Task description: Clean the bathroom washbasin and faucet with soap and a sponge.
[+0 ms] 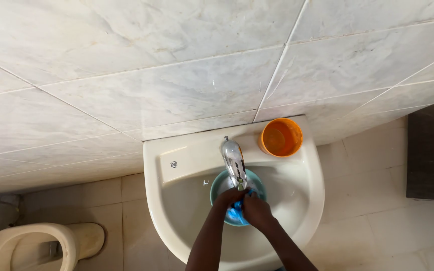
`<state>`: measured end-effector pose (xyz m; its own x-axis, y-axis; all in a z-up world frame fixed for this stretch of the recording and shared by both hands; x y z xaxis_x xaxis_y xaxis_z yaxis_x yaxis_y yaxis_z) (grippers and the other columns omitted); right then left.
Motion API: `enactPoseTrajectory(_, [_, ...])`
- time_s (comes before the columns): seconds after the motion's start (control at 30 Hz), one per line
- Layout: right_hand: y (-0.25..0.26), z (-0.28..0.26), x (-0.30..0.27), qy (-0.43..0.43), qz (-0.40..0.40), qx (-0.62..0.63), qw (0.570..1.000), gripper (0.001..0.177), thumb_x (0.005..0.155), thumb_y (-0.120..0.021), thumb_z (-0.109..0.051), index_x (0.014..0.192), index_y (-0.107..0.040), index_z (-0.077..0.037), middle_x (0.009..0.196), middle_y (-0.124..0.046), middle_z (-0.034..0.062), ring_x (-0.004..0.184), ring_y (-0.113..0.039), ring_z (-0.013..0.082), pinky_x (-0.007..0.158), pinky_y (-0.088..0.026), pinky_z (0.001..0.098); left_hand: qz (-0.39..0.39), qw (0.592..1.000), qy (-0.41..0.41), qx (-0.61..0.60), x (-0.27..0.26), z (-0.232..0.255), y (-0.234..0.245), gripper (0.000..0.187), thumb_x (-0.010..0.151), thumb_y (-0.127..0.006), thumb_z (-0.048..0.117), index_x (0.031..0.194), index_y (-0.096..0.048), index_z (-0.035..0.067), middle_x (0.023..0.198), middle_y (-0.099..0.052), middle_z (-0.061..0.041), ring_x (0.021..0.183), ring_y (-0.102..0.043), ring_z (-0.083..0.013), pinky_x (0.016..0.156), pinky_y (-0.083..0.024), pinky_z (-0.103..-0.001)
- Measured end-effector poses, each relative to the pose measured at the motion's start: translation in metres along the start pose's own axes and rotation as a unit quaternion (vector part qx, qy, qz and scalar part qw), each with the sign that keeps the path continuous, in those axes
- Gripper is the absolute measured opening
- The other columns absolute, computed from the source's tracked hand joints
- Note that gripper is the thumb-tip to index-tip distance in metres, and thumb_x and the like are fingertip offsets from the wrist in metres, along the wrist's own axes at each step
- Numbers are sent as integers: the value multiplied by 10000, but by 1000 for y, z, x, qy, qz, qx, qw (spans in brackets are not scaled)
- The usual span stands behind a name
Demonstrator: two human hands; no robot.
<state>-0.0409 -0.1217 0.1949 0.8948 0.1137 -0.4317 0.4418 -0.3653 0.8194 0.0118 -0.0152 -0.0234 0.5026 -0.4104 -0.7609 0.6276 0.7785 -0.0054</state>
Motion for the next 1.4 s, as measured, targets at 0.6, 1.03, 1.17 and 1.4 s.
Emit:
enactPoseTrajectory(0.6, [42, -17, 4, 18, 188, 10, 982, 358, 848, -653, -68, 1198, -601, -123, 1275, -548, 152, 829, -684, 382, 700, -571, 499, 29, 867, 10, 497, -140, 91, 7, 386, 847, -644, 311, 1210, -738, 215, 1165, -732, -80, 1073, -698, -302, 906, -567, -477])
enactPoseTrajectory(1.03, [-24, 5, 42, 91, -33, -62, 993, 593, 889, -652, -239, 1450, -473, -166, 1340, -510, 269, 1185, -559, 464, 920, -538, 536, 59, 853, 31, 518, -183, 103, -4, 251, 828, -709, 233, 1052, -751, 127, 1041, -732, -106, 950, -732, -317, 777, -612, -477])
enactPoseTrajectory(1.17, [-13, -7, 33, 15, 86, -56, 995, 534, 847, -680, -262, 1317, -551, -43, 1315, -532, 263, 1097, -615, 446, 903, -544, 536, 216, 885, -73, 406, -220, 122, 14, 175, 834, -685, 159, 989, -758, 126, 1002, -749, -125, 937, -723, -348, 744, -580, -469])
enactPoseTrajectory(1.4, [-33, 11, 48, 14, 106, 62, 992, 440, 872, -726, -315, 1264, -623, -144, 1288, -593, 194, 1145, -627, 402, 956, -531, 509, 218, 913, -227, -258, -202, 84, 17, 203, 911, -673, 35, 1071, -558, -13, 944, -713, -113, 761, -719, -221, 634, -616, -335])
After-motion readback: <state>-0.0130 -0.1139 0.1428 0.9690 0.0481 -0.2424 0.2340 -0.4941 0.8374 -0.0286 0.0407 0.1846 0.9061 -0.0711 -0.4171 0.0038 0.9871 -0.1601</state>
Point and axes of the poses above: each hand's wrist, its own x-axis towards the middle knuckle, its own y-axis out of the back of the hand, z = x × y, the point moved 3 cm from there along x, towards the middle knuckle
